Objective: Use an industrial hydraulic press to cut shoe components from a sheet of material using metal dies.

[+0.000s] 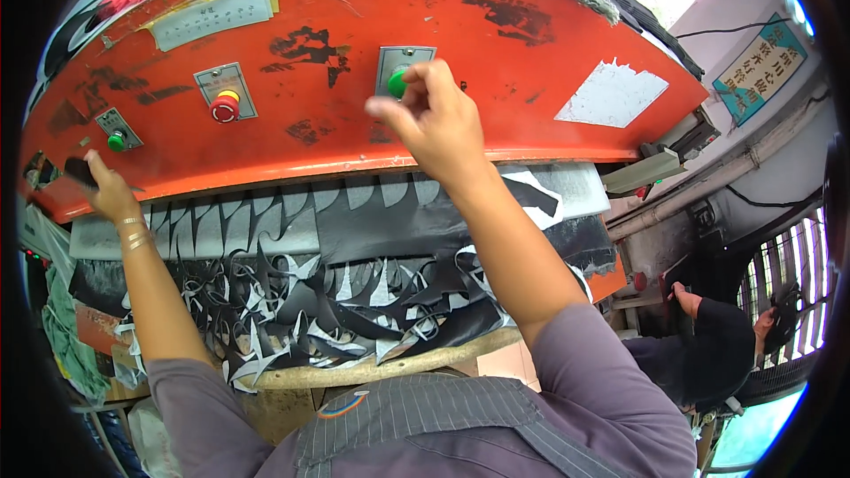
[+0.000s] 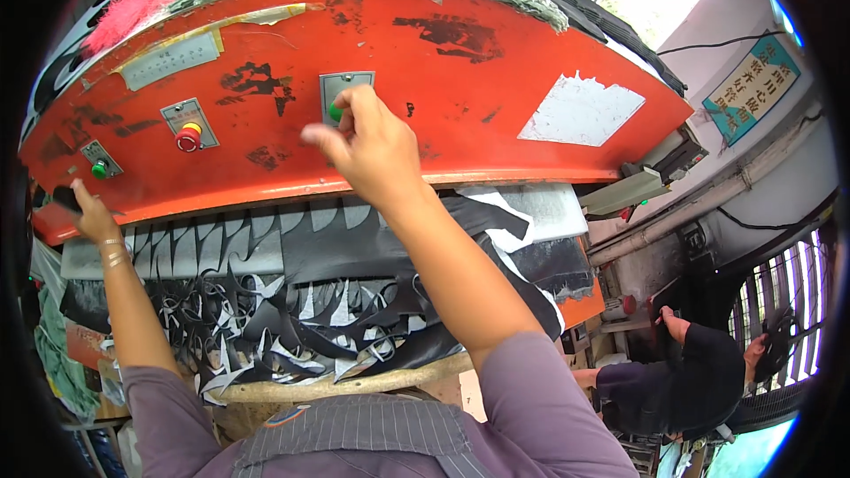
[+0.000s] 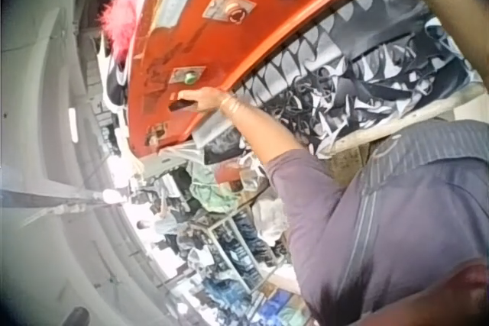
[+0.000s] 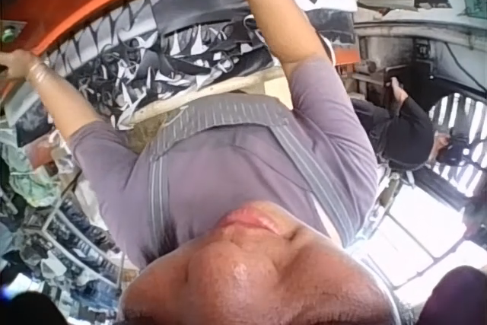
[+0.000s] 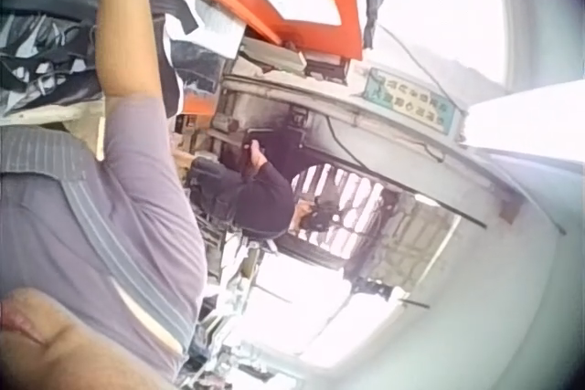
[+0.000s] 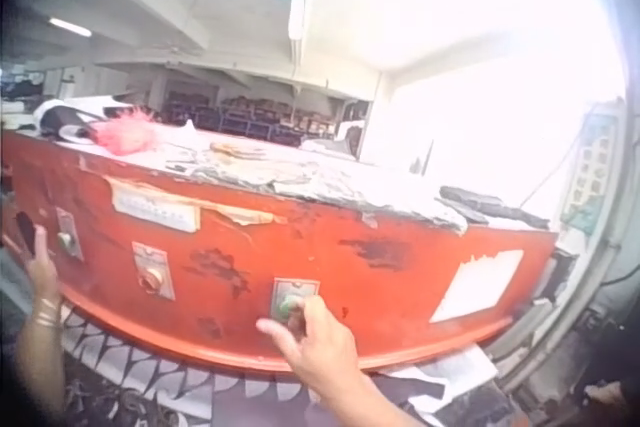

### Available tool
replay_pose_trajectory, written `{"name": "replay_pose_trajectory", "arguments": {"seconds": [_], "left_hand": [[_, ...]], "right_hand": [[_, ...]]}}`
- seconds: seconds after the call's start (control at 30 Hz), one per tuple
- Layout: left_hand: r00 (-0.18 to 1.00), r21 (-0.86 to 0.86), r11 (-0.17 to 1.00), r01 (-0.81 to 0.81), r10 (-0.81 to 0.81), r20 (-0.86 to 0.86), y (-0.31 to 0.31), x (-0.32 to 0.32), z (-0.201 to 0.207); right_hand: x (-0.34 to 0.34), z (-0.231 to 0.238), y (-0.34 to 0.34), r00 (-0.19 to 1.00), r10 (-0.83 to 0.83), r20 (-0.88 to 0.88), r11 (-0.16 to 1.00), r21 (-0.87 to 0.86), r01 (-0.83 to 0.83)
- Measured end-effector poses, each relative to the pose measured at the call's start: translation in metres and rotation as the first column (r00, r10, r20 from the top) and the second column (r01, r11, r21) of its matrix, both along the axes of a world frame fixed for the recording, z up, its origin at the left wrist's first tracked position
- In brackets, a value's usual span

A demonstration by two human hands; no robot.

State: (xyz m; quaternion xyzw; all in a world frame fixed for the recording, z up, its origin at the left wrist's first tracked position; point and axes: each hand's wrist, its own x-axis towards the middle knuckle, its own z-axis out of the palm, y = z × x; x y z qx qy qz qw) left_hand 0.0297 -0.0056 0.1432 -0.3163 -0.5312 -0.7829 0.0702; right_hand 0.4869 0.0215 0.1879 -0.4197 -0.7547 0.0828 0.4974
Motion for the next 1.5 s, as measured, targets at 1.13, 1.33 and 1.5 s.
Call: {"name": "replay_pose_trajectory", "arguments": {"seconds": [1.13,1.33,1.5], "left_hand": [[0.317,-0.956,0.024,0.292,-0.946,0.073,-0.184,0.288,-0.052],[0.498,-0.761,0.057,0.646,-0.787,0.364,-0.155,0.273,-0.075],[0.814,-0.910,0.226,0.348,-0.554,0.174,-0.097,0.269,-0.109]], "right_hand": [[0.096,-0.083,-0.106,0.867,0.484,0.119,0.512,-0.842,-0.171],[0.102,-0.102,0.010,0.783,-0.146,0.605,0.626,-0.556,0.547],[0.104,-0.139,0.055,0.830,-0.109,0.547,0.613,-0.620,0.490]]}}
